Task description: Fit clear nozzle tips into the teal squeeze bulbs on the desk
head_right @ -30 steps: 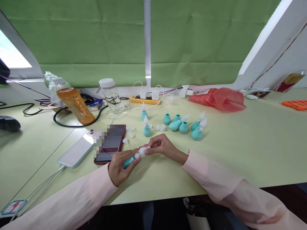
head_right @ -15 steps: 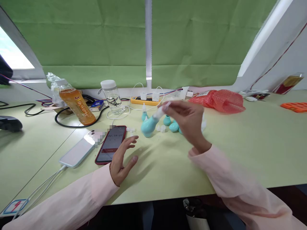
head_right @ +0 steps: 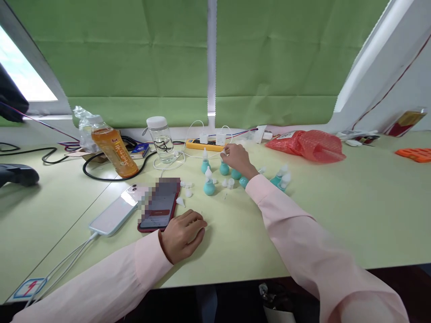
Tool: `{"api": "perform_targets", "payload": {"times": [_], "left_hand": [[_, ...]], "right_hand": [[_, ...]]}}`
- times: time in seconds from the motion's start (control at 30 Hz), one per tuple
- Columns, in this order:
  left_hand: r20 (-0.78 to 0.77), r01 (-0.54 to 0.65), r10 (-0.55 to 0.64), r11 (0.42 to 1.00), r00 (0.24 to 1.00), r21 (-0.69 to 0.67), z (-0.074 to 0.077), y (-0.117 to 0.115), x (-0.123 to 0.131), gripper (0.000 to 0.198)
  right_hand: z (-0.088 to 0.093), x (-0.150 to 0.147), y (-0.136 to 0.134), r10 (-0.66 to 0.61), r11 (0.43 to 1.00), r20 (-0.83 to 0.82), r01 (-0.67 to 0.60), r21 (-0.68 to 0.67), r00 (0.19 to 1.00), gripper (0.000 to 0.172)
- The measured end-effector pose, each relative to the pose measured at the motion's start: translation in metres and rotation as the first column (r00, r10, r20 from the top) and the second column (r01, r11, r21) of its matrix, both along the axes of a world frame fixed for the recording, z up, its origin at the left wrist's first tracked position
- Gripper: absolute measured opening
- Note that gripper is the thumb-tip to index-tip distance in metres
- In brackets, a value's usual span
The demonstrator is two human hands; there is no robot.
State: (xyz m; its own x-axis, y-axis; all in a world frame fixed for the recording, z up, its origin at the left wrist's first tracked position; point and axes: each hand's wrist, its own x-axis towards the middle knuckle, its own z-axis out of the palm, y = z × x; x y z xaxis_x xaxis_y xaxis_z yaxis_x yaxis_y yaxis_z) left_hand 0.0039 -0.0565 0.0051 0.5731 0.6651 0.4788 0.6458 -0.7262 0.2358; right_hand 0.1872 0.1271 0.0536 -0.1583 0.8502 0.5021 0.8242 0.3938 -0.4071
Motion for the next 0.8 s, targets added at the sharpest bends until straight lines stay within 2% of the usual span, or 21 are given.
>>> {"api": "perform_targets", "payload": {"times": [0.07,0.13,0.2,0.23,0.3,0.33,0.4,0.5,0.57,0.7,0.8], "left_hand": [[-0.075,-0.009,0.008,1.0,0.997,-0.015,-0.001,0.0,0.001,0.019],[-0.103,-0.007,0.004,1.0,0.995,-0.027,-0.001,0.0,0.002,0.019],[-0.106,-0.003,0.001,1.0,0.994,-0.025,-0.002,0.0,0.002,0.019],[-0.105,-0.003,0.001,1.0,0.994,-0.023,-0.002,0.0,0.002,0.019],[-0.105,-0.005,0.003,1.0,0.995,-0.018,-0.003,0.0,0.002,0.019],[-0.105,-0.005,0.004,1.0,0.994,-0.015,-0.003,0.0,0.002,0.019],[-0.106,-0.006,0.005,1.0,0.994,-0.009,-0.004,0.0,0.002,0.02],[-0.11,-0.004,0.004,1.0,0.994,-0.001,-0.004,0.001,0.002,0.02],[-0.114,-0.001,0.002,1.0,0.993,0.002,-0.004,0.001,0.002,0.02],[-0.123,0.001,0.0,1.0,0.992,0.008,-0.003,0.0,0.002,0.021],[-0.127,0.003,-0.001,1.0,0.992,0.018,-0.002,0.0,0.002,0.02]], "right_hand": [[0.005,0.001,-0.01,-0.062,0.985,0.015,0.059,0.165,0.998,0.034],[0.01,-0.002,-0.027,0.003,0.914,0.037,-0.018,0.405,0.999,0.034],[0.011,-0.013,-0.049,0.207,0.803,0.156,-0.259,0.536,0.966,0.024],[0.011,-0.02,-0.061,0.303,0.754,0.245,-0.389,0.53,0.921,0.02],[0.005,-0.039,-0.082,0.429,0.681,0.418,-0.591,0.433,0.801,0.02],[0.001,-0.049,-0.089,0.444,0.683,0.487,-0.636,0.36,0.752,0.021],[-0.006,-0.068,-0.098,0.41,0.75,0.58,-0.622,0.225,0.704,0.025],[-0.012,-0.091,-0.096,0.321,0.877,0.602,-0.469,0.102,0.732,0.032],[-0.013,-0.103,-0.089,0.296,0.926,0.595,-0.378,0.014,0.747,0.03],[-0.018,-0.117,-0.076,0.319,0.947,0.59,-0.275,-0.168,0.741,0.023],[-0.024,-0.121,-0.073,0.308,0.951,0.585,-0.245,-0.186,0.75,0.017]]}}
